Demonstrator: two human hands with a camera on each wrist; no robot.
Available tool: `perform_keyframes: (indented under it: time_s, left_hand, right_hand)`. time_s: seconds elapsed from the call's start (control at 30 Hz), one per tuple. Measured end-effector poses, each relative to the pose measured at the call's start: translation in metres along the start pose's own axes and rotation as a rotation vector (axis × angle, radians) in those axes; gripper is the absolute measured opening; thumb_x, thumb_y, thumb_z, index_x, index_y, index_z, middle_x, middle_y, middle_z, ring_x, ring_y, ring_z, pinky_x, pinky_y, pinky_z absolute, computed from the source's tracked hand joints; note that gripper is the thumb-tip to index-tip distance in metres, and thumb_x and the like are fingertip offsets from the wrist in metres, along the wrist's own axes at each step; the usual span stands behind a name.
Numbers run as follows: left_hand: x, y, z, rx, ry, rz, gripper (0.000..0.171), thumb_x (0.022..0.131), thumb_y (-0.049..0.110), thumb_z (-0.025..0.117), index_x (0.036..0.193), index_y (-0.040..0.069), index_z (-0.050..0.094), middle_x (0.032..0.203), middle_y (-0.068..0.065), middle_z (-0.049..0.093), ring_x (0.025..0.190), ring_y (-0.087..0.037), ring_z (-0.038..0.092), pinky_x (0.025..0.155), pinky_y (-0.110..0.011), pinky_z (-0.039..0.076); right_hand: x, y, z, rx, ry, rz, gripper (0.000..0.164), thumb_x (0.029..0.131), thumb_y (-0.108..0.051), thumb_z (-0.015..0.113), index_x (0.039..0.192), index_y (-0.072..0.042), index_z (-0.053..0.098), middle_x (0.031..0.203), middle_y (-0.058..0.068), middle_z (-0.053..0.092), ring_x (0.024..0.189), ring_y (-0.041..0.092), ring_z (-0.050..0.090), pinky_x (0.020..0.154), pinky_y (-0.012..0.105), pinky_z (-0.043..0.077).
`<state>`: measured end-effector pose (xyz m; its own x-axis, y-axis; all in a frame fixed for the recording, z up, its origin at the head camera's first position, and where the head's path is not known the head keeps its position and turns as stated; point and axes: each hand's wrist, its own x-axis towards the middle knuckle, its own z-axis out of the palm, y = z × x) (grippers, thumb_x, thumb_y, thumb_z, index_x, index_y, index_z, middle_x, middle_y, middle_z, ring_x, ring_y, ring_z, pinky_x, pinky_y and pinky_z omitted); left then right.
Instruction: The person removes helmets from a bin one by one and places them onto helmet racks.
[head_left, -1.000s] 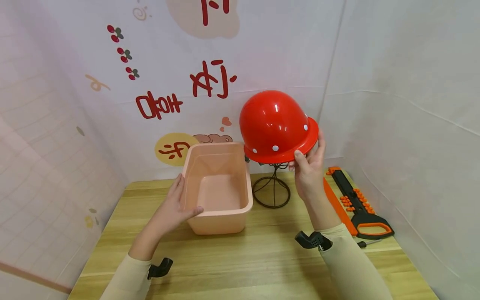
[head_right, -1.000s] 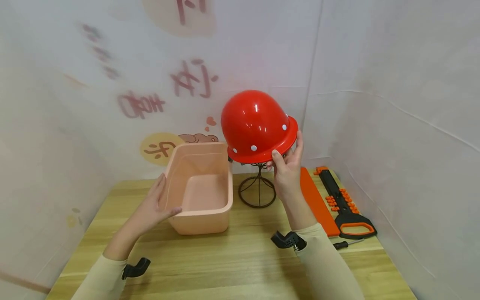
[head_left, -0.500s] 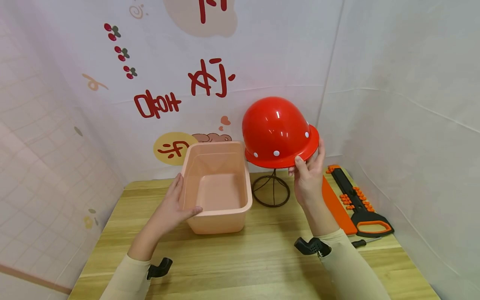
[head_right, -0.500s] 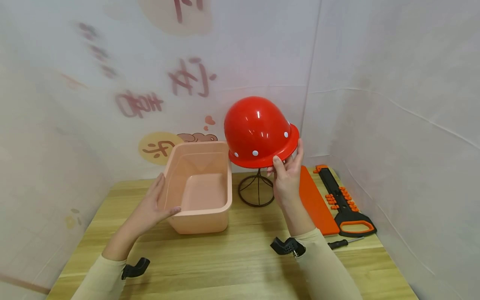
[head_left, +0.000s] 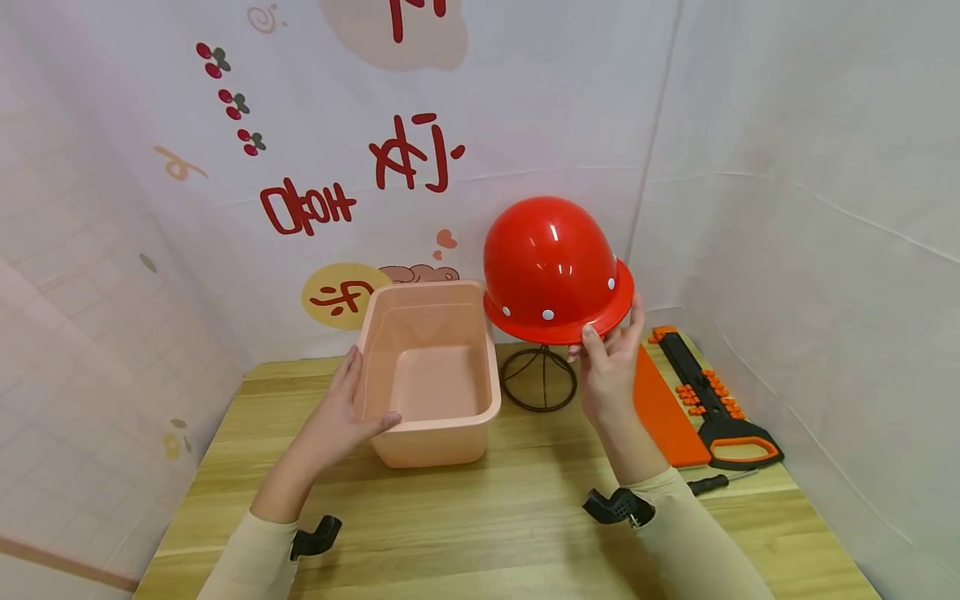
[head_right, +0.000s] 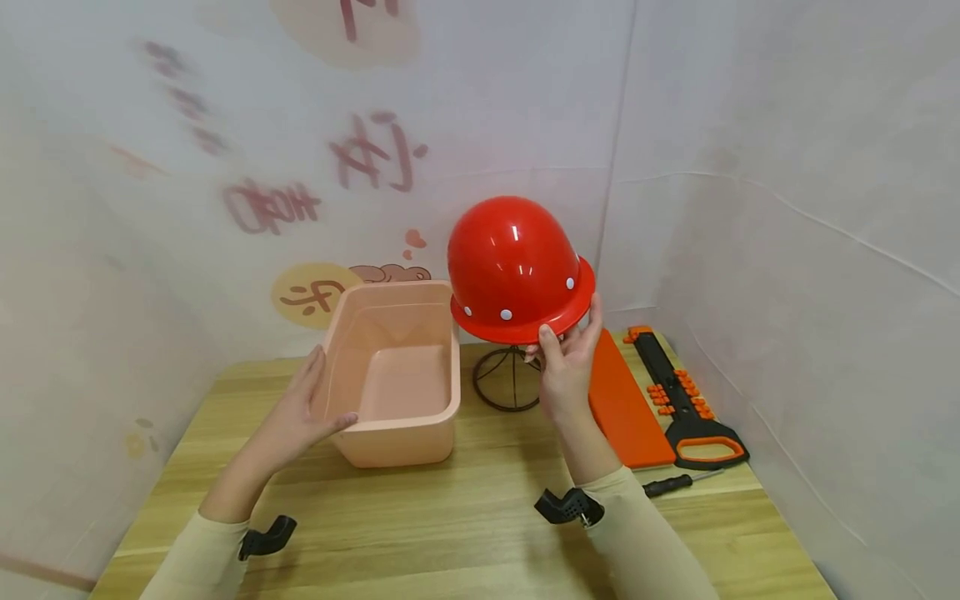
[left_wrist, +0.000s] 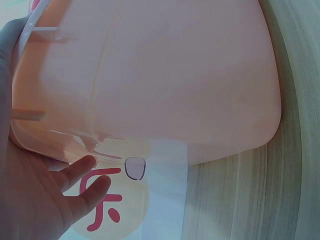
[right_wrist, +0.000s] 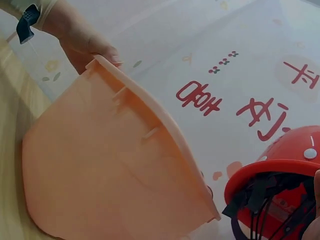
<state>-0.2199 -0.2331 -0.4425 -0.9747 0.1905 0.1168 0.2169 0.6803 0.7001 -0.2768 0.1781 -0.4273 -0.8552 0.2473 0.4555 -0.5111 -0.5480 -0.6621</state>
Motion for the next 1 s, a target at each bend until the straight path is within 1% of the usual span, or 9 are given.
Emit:
perform_keyframes:
  time_s: [0.13, 0.27, 0.33, 0.53, 0.63, 0.8, 0.93, 1.0]
  left_hand:
    - [0.000, 0.000, 0.000, -0.001, -0.002, -0.005, 0.133, 0.091, 0.057, 0.088, 0.176, 0.002, 0.002, 0.185, -0.016, -0.003, 0.166, -0.051, 0.013, 0.126, -0.074, 0.026]
    - [0.000, 0.000, 0.000, -0.002, 0.000, -0.008, 0.130, 0.092, 0.051, 0.089, 0.176, 0.003, 0.002, 0.185, -0.017, -0.003, 0.166, -0.051, 0.012, 0.125, -0.075, 0.025]
    - [0.000, -0.001, 0.000, -0.004, 0.001, -0.007, 0.130, 0.092, 0.048, 0.089, 0.176, 0.002, 0.002, 0.185, -0.017, -0.004, 0.166, -0.051, 0.012, 0.126, -0.075, 0.025]
    - [0.000, -0.001, 0.000, -0.004, 0.009, 0.000, 0.130, 0.091, 0.048, 0.089, 0.176, 0.001, 0.003, 0.185, -0.016, -0.003, 0.166, -0.051, 0.013, 0.125, -0.074, 0.027]
    - [0.000, -0.001, -0.001, 0.002, 0.010, -0.001, 0.129, 0.092, 0.048, 0.089, 0.176, 0.001, 0.003, 0.185, -0.017, -0.002, 0.166, -0.051, 0.013, 0.125, -0.074, 0.027]
    - [0.000, 0.001, -0.002, 0.000, 0.003, -0.012, 0.129, 0.092, 0.048, 0.089, 0.176, 0.002, 0.003, 0.185, -0.016, -0.003, 0.166, -0.050, 0.013, 0.125, -0.074, 0.027]
    - [0.001, 0.002, -0.002, -0.010, -0.001, -0.015, 0.130, 0.092, 0.048, 0.089, 0.176, 0.002, 0.002, 0.185, -0.015, -0.004, 0.166, -0.050, 0.013, 0.125, -0.074, 0.027]
    - [0.001, 0.002, -0.002, -0.009, 0.000, -0.013, 0.130, 0.092, 0.048, 0.089, 0.176, 0.002, 0.002, 0.185, -0.015, -0.004, 0.166, -0.051, 0.014, 0.125, -0.074, 0.027]
  right_hand:
    - [-0.005, 0.006, -0.001, -0.035, 0.013, -0.011, 0.092, 0.109, 0.010, 0.059, 0.177, -0.032, 0.013, 0.151, 0.020, 0.055, 0.071, 0.016, 0.067, 0.071, 0.023, 0.063]
    - [-0.009, 0.011, 0.000, -0.071, 0.017, -0.025, 0.095, 0.107, 0.012, 0.061, 0.178, -0.030, 0.014, 0.146, 0.022, 0.056, 0.073, 0.017, 0.067, 0.072, 0.025, 0.064]
    - [-0.010, 0.013, 0.000, -0.092, 0.020, -0.029, 0.096, 0.107, 0.011, 0.062, 0.178, -0.031, 0.014, 0.146, 0.022, 0.056, 0.073, 0.017, 0.067, 0.073, 0.025, 0.065]
    - [-0.016, 0.020, 0.000, -0.158, 0.029, -0.024, 0.098, 0.107, 0.010, 0.064, 0.178, -0.033, 0.012, 0.147, 0.021, 0.056, 0.074, 0.019, 0.069, 0.074, 0.028, 0.066]
    - [-0.018, 0.022, 0.000, -0.158, 0.036, -0.021, 0.099, 0.106, 0.011, 0.064, 0.178, -0.033, 0.011, 0.146, 0.021, 0.056, 0.075, 0.019, 0.071, 0.076, 0.029, 0.066]
    - [-0.020, 0.025, 0.002, -0.142, 0.044, -0.020, 0.105, 0.103, 0.013, 0.068, 0.178, -0.032, 0.011, 0.139, 0.023, 0.059, 0.078, 0.021, 0.074, 0.079, 0.032, 0.067]
    - [-0.022, 0.025, 0.005, -0.136, 0.069, -0.025, 0.107, 0.101, 0.015, 0.070, 0.178, -0.031, 0.012, 0.144, 0.023, 0.060, 0.080, 0.023, 0.074, 0.080, 0.033, 0.067]
    - [-0.023, 0.025, 0.007, -0.131, 0.091, -0.026, 0.107, 0.100, 0.015, 0.071, 0.178, -0.030, 0.013, 0.143, 0.024, 0.061, 0.080, 0.023, 0.074, 0.080, 0.033, 0.067]
